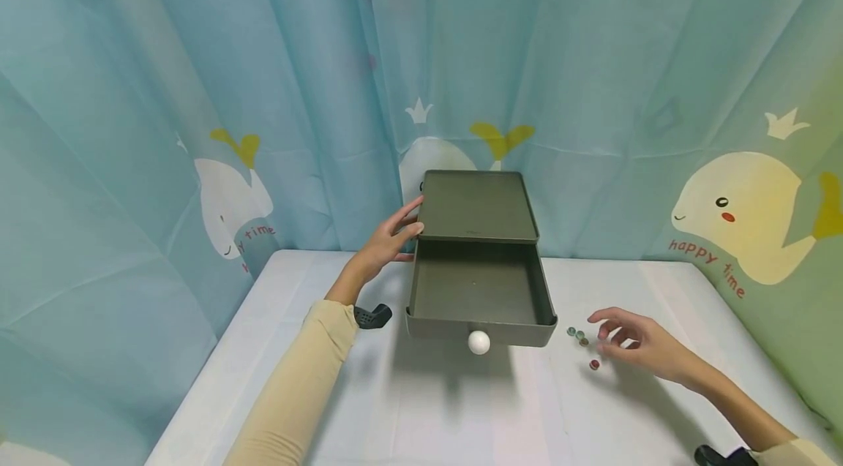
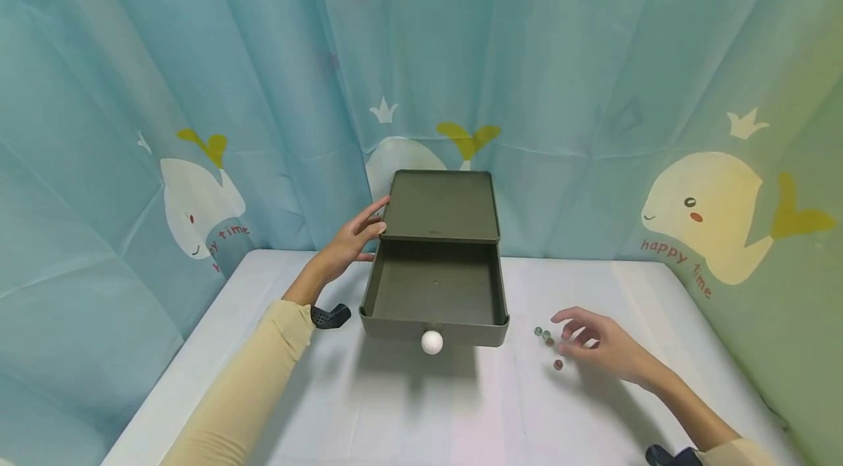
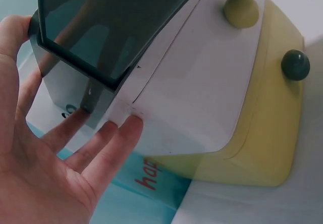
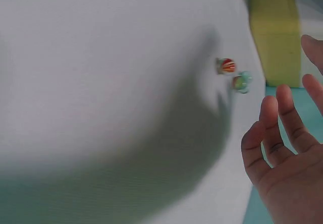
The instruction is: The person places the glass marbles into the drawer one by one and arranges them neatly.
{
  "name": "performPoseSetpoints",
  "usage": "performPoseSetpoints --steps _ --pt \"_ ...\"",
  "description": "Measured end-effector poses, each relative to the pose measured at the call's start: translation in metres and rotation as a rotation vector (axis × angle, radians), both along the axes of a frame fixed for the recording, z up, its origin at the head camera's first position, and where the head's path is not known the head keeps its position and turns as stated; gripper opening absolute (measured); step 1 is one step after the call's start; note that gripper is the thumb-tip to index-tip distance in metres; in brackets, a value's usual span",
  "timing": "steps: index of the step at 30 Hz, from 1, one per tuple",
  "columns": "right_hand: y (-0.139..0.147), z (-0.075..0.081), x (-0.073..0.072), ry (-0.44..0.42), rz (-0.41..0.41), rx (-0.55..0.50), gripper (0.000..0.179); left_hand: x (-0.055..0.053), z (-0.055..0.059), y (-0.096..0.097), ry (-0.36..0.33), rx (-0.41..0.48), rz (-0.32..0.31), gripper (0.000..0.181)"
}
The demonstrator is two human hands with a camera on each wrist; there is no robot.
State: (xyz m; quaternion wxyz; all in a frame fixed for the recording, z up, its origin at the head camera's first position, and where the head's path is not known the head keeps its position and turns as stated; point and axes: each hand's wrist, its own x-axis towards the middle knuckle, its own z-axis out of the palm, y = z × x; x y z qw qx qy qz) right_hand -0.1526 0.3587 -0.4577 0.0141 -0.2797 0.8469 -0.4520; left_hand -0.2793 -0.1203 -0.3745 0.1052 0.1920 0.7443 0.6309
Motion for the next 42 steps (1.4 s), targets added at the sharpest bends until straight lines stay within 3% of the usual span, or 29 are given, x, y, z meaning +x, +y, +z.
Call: performPoseSetpoints --steps 8,18,42 --pt "0.004 -0.019 0.001 -0.028 0.065 -0.008 0.032 -0.002 0.0 0.0 -0.006 -0.001 0.009 0.059" --pt "0.005 -0.028 0.001 -0.033 0.085 0.035 0.03 -0.001 0.001 0.0 -0.001 -0.003 0.004 0.06" --pt "0.005 -0.034 0.009 0.04 0.01 0.084 0.023 -0.001 -0.001 -0.001 0.003 -0.001 0.001 0.06"
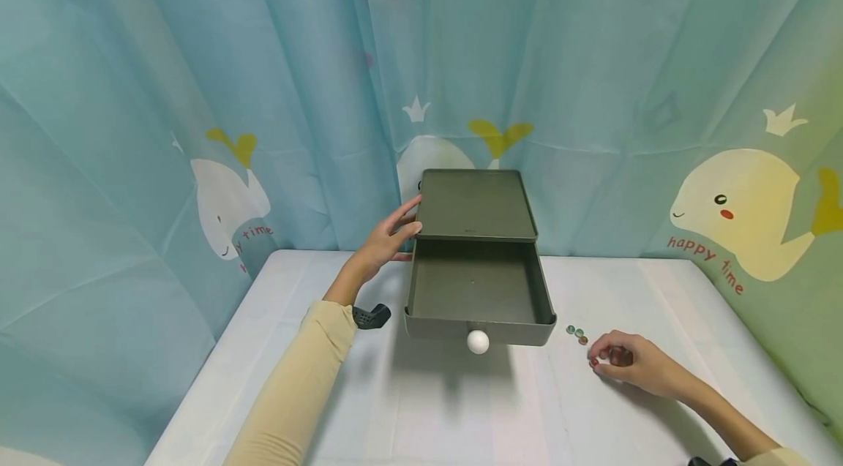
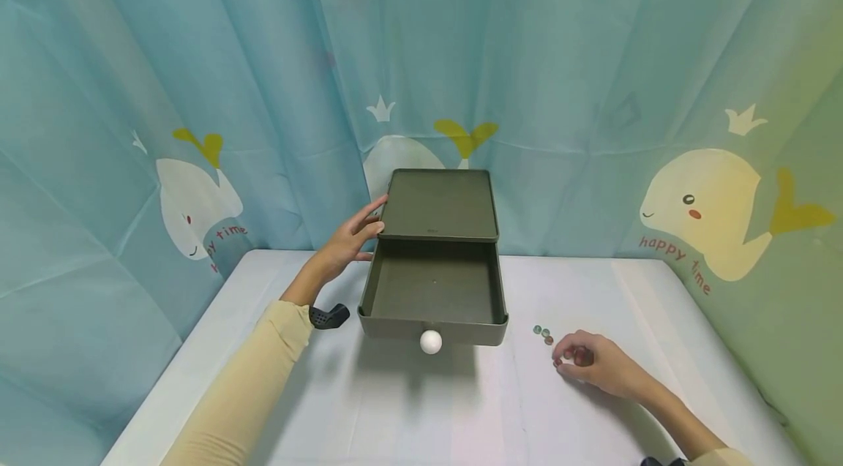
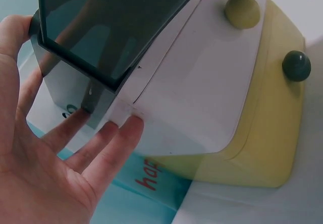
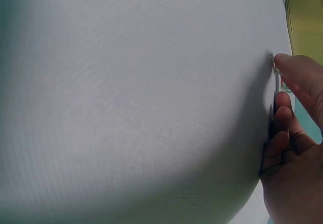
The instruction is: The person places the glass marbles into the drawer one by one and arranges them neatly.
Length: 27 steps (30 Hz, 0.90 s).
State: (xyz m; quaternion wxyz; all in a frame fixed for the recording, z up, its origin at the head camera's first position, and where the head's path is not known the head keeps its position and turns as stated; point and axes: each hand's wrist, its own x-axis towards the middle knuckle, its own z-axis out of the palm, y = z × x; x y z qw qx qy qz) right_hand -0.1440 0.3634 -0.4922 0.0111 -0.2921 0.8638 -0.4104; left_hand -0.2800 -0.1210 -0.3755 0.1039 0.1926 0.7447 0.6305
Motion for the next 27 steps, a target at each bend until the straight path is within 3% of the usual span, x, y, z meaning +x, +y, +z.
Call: performPoseSetpoints --steps 12,27 --pt "0.0005 -0.0024 0.0008 0.015 -0.009 0.008 0.023 0.004 0.0031 0.0011 0.005 -0.001 -0.009 0.061" --pt "0.0001 -0.0025 0.0013 0.018 -0.004 0.006 0.022 0.0017 0.0008 0.0011 0.01 -0.002 -0.008 0.061"
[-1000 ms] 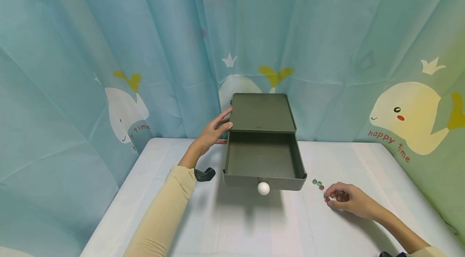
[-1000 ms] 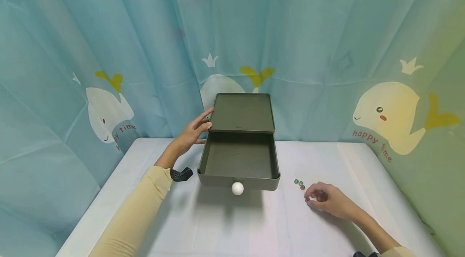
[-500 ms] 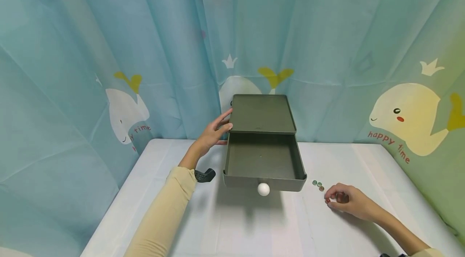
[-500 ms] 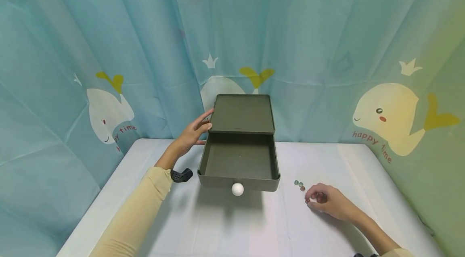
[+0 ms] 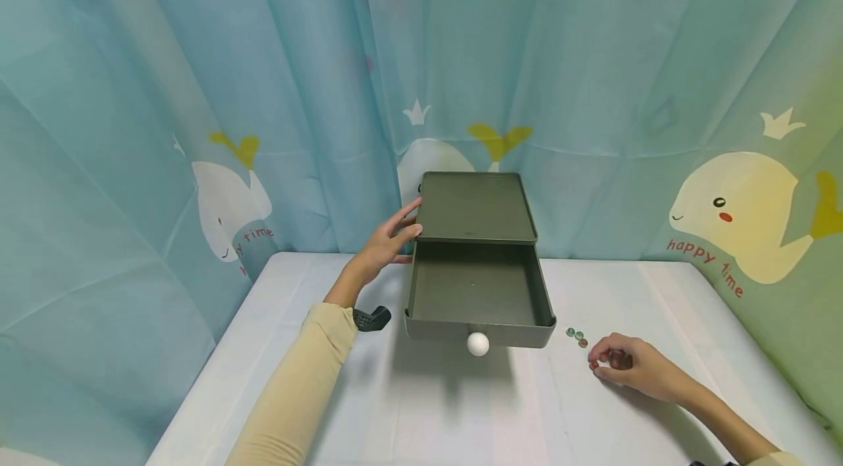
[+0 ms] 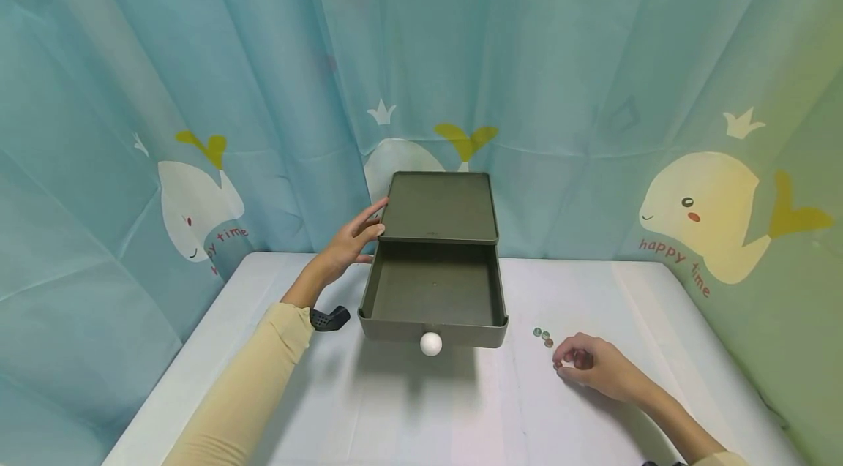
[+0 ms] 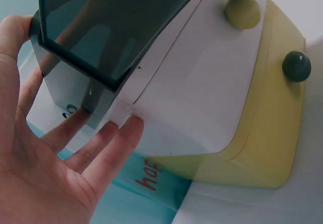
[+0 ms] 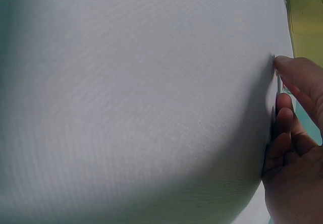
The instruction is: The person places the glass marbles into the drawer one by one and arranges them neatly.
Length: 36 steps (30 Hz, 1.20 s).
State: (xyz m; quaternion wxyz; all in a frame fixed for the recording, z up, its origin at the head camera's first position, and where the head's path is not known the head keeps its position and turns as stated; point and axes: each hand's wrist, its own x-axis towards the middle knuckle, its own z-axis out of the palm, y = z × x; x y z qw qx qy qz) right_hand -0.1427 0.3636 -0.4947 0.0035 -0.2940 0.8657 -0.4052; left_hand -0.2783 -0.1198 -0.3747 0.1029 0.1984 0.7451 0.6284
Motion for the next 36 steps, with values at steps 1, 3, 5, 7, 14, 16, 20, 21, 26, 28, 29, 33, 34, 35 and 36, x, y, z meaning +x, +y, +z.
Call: performPoseSetpoints --steps 1,3,5,7,14,16,20,21,26,28,29,33,34,35,36 --pt "0.0 0.0 0.0 0.001 0.0 0.001 0.022 0.0 0.0 0.0 -0.001 -0.001 -0.001 0.061" --pt "0.001 -0.001 -0.001 0.006 -0.001 0.006 0.022 -0.001 0.0 0.0 -0.001 -0.003 -0.002 0.061" --pt "0.001 -0.002 -0.001 0.006 0.0 0.006 0.023 -0.001 -0.001 0.0 -0.002 -0.002 -0.005 0.061" --pt "0.001 -0.002 -0.002 0.003 0.002 0.006 0.024 -0.002 -0.001 0.0 0.0 -0.002 -0.007 0.061" --pt "0.0 0.002 -0.002 -0.011 0.02 0.012 0.022 0.0 0.0 -0.001 -0.001 -0.004 -0.005 0.061" --pt "-0.001 0.002 -0.002 0.003 0.019 0.017 0.022 0.0 0.0 -0.001 -0.002 -0.002 -0.006 0.061" --pt "-0.002 0.002 -0.002 0.031 0.013 0.023 0.022 -0.001 -0.002 -0.001 -0.004 -0.001 -0.001 0.061" --pt "-0.003 0.003 -0.002 0.032 0.014 0.024 0.022 -0.001 -0.002 -0.001 -0.006 -0.002 0.0 0.061" --pt "-0.003 0.009 -0.005 -0.002 0.044 0.03 0.021 0.0 -0.005 -0.002 -0.023 -0.005 0.007 0.061" --pt "-0.003 0.014 -0.007 -0.003 0.051 0.033 0.02 0.0 -0.005 -0.002 -0.023 -0.003 0.006 0.061" --pt "-0.002 0.017 -0.009 0.004 0.054 0.035 0.019 -0.001 -0.005 -0.002 -0.023 -0.003 0.007 0.061" --pt "0.001 0.028 -0.013 0.053 0.034 0.038 0.017 -0.001 -0.004 -0.001 -0.02 -0.003 0.01 0.06" --pt "0.001 0.031 -0.014 0.065 0.032 0.039 0.017 -0.001 -0.003 -0.001 -0.02 -0.004 0.012 0.06" --pt "0.001 0.034 -0.015 0.076 0.025 0.038 0.018 -0.002 -0.003 -0.001 -0.018 -0.005 0.013 0.06" --pt "0.001 0.038 -0.015 0.084 0.019 0.04 0.02 -0.002 -0.003 -0.001 -0.015 -0.006 0.013 0.06"
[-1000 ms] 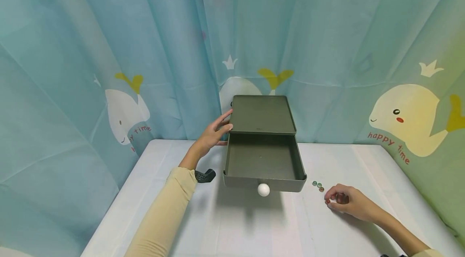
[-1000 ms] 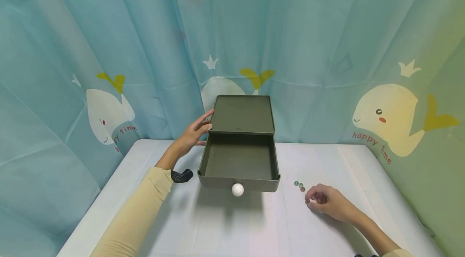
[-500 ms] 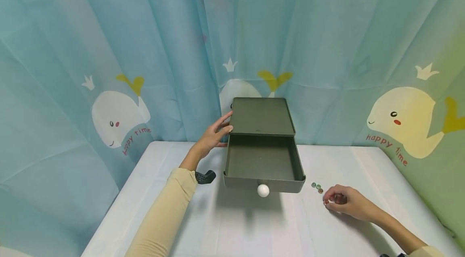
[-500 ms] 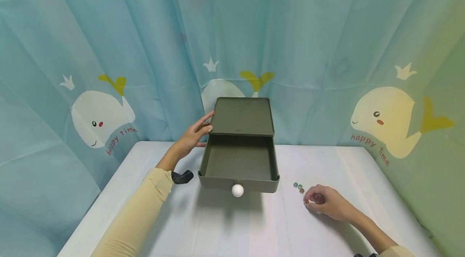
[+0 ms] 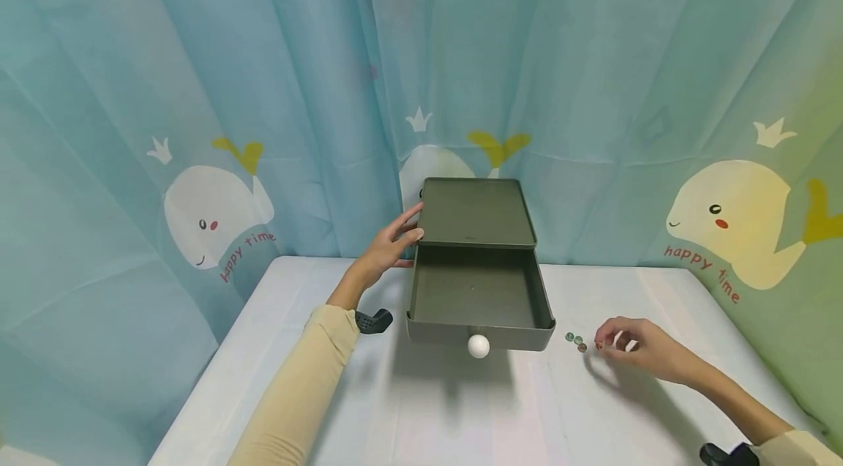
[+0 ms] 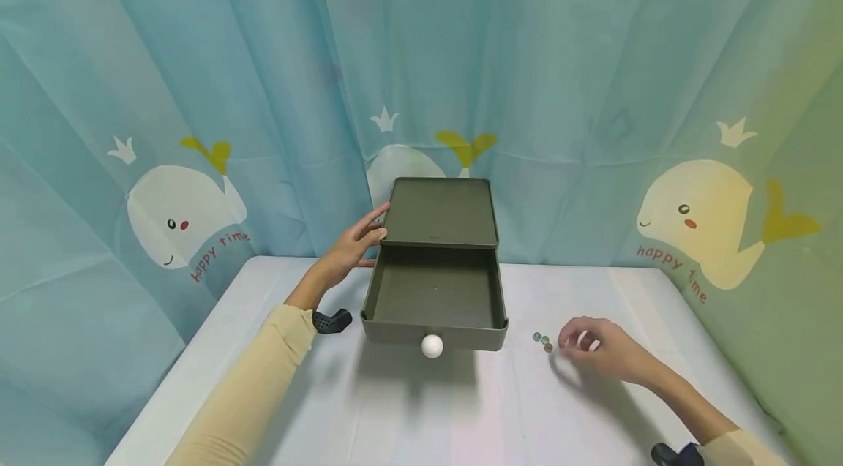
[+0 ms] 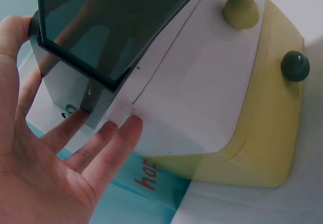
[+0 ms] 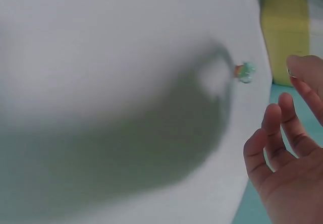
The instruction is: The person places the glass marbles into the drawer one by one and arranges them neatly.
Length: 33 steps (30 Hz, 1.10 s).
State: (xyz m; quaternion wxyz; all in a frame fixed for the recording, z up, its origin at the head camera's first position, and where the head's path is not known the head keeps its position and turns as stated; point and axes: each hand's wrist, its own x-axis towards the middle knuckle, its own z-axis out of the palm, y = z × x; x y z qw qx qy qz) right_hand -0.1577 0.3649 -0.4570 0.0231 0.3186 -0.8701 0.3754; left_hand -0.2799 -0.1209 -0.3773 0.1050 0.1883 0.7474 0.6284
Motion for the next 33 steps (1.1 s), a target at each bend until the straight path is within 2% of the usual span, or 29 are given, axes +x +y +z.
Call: performPoseSetpoints --steps 4,9,22,33 --pt "0.0 0.013 -0.001 0.021 -0.012 0.008 0.024 0.0 0.0 0.001 0.006 0.004 -0.001 0.06" --pt "-0.004 0.028 -0.001 0.036 -0.017 0.022 0.02 0.001 0.0 0.001 -0.003 0.005 -0.005 0.06" --pt "-0.006 0.078 -0.01 0.043 -0.111 0.067 0.019 0.001 0.0 0.0 -0.002 0.004 -0.005 0.061" --pt "-0.006 0.122 -0.012 0.044 -0.174 0.043 0.012 0.002 0.002 0.0 0.003 0.003 -0.013 0.062"
